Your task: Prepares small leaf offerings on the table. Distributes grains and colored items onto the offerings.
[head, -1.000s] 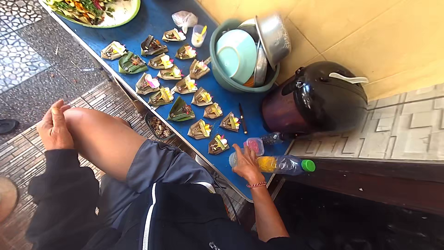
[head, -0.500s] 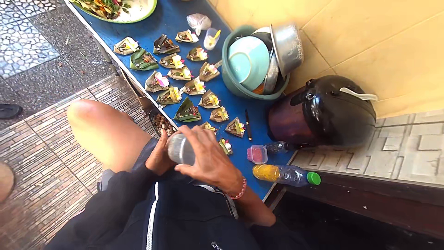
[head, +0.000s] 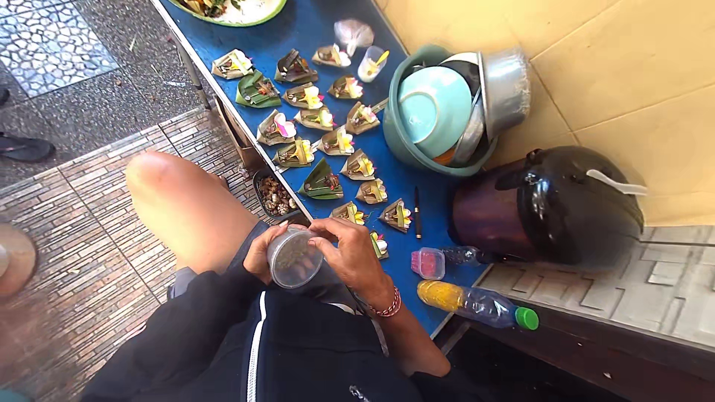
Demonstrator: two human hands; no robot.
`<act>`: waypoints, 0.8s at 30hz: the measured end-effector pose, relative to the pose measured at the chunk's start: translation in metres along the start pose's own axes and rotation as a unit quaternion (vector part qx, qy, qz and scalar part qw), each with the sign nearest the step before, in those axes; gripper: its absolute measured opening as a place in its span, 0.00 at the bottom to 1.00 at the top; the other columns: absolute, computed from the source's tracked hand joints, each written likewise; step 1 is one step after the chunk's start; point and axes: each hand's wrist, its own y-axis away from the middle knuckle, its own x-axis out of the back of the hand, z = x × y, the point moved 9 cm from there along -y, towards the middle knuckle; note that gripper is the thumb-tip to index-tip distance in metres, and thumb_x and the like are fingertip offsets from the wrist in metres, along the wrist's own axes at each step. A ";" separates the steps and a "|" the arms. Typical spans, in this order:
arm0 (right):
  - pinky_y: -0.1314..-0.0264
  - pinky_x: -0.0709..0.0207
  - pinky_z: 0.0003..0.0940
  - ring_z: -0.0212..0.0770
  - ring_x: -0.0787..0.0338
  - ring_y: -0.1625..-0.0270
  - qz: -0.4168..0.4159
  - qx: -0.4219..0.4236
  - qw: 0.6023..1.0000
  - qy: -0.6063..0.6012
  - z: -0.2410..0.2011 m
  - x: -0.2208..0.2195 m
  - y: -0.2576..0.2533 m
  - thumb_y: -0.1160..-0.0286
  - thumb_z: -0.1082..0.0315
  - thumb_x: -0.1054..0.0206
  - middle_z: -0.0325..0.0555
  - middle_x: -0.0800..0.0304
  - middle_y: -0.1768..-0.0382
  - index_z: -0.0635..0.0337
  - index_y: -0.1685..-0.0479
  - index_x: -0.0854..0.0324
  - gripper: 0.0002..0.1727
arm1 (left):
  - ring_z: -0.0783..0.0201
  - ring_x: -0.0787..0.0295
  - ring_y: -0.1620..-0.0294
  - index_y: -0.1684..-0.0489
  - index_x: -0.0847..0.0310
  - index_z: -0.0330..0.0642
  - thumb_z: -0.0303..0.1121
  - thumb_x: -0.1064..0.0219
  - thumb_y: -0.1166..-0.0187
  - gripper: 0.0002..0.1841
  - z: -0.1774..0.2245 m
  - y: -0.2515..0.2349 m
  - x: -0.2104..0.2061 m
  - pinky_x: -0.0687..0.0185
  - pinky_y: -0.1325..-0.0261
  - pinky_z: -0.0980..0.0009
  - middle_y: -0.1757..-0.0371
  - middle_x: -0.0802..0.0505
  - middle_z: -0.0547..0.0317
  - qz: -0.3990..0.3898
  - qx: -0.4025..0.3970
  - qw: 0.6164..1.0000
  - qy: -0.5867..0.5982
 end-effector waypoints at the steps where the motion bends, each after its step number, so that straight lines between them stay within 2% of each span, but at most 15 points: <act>1: 0.49 0.11 0.35 0.39 0.05 0.58 0.013 0.007 1.000 0.004 -0.001 0.000 -0.001 0.29 0.73 0.28 0.48 0.05 0.62 0.64 0.55 0.08 0.08 | 0.60 0.05 0.63 0.51 0.16 0.39 0.38 0.70 0.11 0.29 0.001 0.000 0.000 0.07 0.58 0.64 0.63 0.04 0.51 -0.001 0.002 1.000 0.005; 5: 0.49 0.11 0.32 0.38 0.05 0.57 0.050 0.023 0.998 0.012 -0.005 -0.001 -0.001 0.30 0.73 0.27 0.47 0.05 0.62 0.63 0.56 0.07 0.08 | 0.59 0.05 0.66 0.53 0.16 0.39 0.38 0.70 0.11 0.29 0.003 0.001 0.002 0.08 0.61 0.65 0.66 0.04 0.51 0.021 0.002 1.000 0.023; 13: 0.50 0.10 0.29 0.35 0.05 0.57 0.068 0.039 0.996 0.036 -0.012 -0.005 -0.003 0.31 0.73 0.25 0.48 0.04 0.61 0.63 0.56 0.07 0.08 | 0.61 0.06 0.64 0.54 0.16 0.38 0.38 0.67 0.11 0.27 0.005 0.004 0.014 0.08 0.58 0.65 0.65 0.05 0.52 0.042 -0.020 0.998 0.031; 15: 0.52 0.11 0.28 0.35 0.05 0.57 0.070 0.044 0.996 0.046 -0.014 -0.005 -0.006 0.32 0.72 0.23 0.48 0.05 0.59 0.62 0.59 0.06 0.07 | 0.59 0.06 0.65 0.52 0.17 0.38 0.39 0.67 0.11 0.27 0.004 0.005 0.017 0.08 0.60 0.64 0.65 0.05 0.50 0.047 -0.014 0.998 0.039; 17: 0.56 0.13 0.25 0.34 0.09 0.59 0.064 0.040 0.995 0.059 -0.015 -0.005 -0.009 0.36 0.70 0.20 0.49 0.10 0.59 0.61 0.66 0.07 0.05 | 0.56 0.05 0.67 0.50 0.17 0.37 0.41 0.69 0.09 0.29 0.006 0.008 0.020 0.08 0.63 0.63 0.66 0.05 0.47 0.061 -0.002 0.996 0.064; 19: 0.60 0.13 0.27 0.34 0.09 0.62 0.038 0.029 0.997 0.063 -0.012 -0.007 -0.013 0.37 0.69 0.19 0.48 0.09 0.60 0.61 0.69 0.09 0.06 | 0.54 0.05 0.68 0.47 0.18 0.37 0.44 0.70 0.08 0.30 0.007 0.009 0.021 0.08 0.65 0.61 0.65 0.06 0.46 0.060 0.012 0.994 0.085; 21: 0.58 0.11 0.33 0.36 0.07 0.61 0.008 0.002 0.999 0.044 -0.005 -0.005 -0.020 0.36 0.69 0.19 0.47 0.07 0.59 0.62 0.62 0.10 0.08 | 0.54 0.05 0.69 0.46 0.19 0.37 0.45 0.72 0.08 0.31 0.009 0.010 0.021 0.07 0.66 0.62 0.66 0.05 0.45 0.047 0.016 0.994 0.099; 22: 0.55 0.09 0.35 0.37 0.05 0.59 -0.015 -0.019 0.999 0.028 -0.001 -0.006 -0.024 0.35 0.68 0.19 0.46 0.06 0.58 0.62 0.55 0.11 0.13 | 0.54 0.05 0.69 0.46 0.19 0.38 0.45 0.72 0.08 0.31 0.010 0.011 0.022 0.07 0.66 0.62 0.66 0.05 0.45 0.043 0.013 0.994 0.104; 23: 0.53 0.08 0.34 0.35 0.05 0.57 -0.045 -0.040 0.998 0.004 0.004 -0.009 -0.027 0.35 0.68 0.19 0.44 0.06 0.56 0.60 0.48 0.12 0.17 | 0.54 0.05 0.69 0.47 0.19 0.37 0.45 0.72 0.08 0.32 0.012 0.012 0.022 0.07 0.66 0.62 0.66 0.05 0.45 0.040 0.007 0.994 0.105; 24: 0.53 0.08 0.33 0.33 0.05 0.57 -0.072 -0.057 0.995 -0.026 0.008 -0.015 -0.028 0.35 0.68 0.19 0.41 0.05 0.58 0.59 0.45 0.12 0.18 | 0.54 0.05 0.68 0.47 0.18 0.38 0.45 0.72 0.08 0.32 0.013 0.012 0.023 0.07 0.65 0.62 0.65 0.05 0.45 0.034 0.004 0.994 0.105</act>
